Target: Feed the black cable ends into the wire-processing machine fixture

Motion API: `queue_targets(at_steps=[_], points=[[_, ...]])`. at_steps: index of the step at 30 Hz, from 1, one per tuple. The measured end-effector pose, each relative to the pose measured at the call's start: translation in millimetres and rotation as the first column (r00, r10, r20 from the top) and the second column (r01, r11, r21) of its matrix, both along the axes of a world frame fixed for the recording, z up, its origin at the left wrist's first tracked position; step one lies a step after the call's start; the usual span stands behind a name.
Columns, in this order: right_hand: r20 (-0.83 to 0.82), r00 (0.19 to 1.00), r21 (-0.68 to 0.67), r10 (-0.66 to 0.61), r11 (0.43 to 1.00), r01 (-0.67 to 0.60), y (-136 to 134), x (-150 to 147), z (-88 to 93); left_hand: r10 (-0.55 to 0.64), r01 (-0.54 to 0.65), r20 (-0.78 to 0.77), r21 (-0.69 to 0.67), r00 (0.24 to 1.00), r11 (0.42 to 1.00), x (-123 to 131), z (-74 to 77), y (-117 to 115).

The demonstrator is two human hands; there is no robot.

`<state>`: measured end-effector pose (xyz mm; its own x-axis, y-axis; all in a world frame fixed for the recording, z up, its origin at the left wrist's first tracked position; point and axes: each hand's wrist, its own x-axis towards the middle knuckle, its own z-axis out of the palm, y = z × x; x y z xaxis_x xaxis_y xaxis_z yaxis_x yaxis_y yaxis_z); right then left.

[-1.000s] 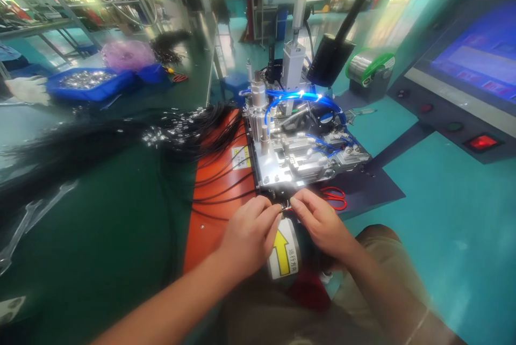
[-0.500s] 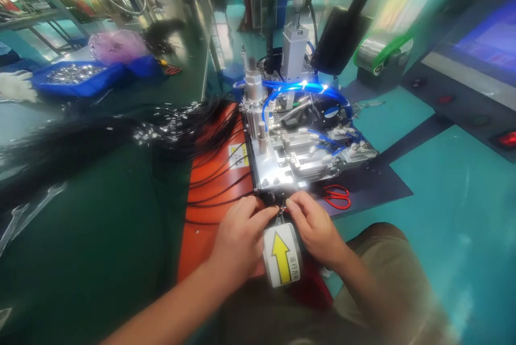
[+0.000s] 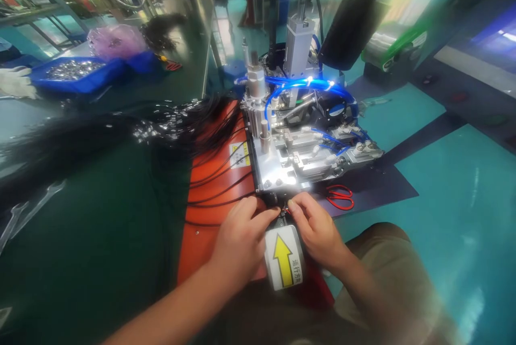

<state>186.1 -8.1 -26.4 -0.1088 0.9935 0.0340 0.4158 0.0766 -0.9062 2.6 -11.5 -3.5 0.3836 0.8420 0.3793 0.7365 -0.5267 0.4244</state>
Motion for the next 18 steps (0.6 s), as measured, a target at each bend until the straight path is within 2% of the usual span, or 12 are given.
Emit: queue_targets(at_steps=[7, 13, 18], points=[[-0.014, 1.0, -0.009, -0.009, 1.0, 0.009, -1.1, -0.6, 1.5, -0.021, 0.022, 0.036, -0.042, 0.999, 0.999, -0.3, 0.2, 0.3], [-0.009, 1.0, -0.025, -0.017, 1.0, 0.017, 0.0, -0.5, 0.8, 0.0, 0.0, 0.009, -0.033, 1.0, 0.999, 0.3, 0.8, -0.5], [-0.05, 0.999, -0.093, -0.02, 0.996, 0.016, -0.3, 1.8, 4.5, -0.002, 0.002, 0.004, -0.042, 1.0, 0.999, 0.5, 2.1, -0.5]])
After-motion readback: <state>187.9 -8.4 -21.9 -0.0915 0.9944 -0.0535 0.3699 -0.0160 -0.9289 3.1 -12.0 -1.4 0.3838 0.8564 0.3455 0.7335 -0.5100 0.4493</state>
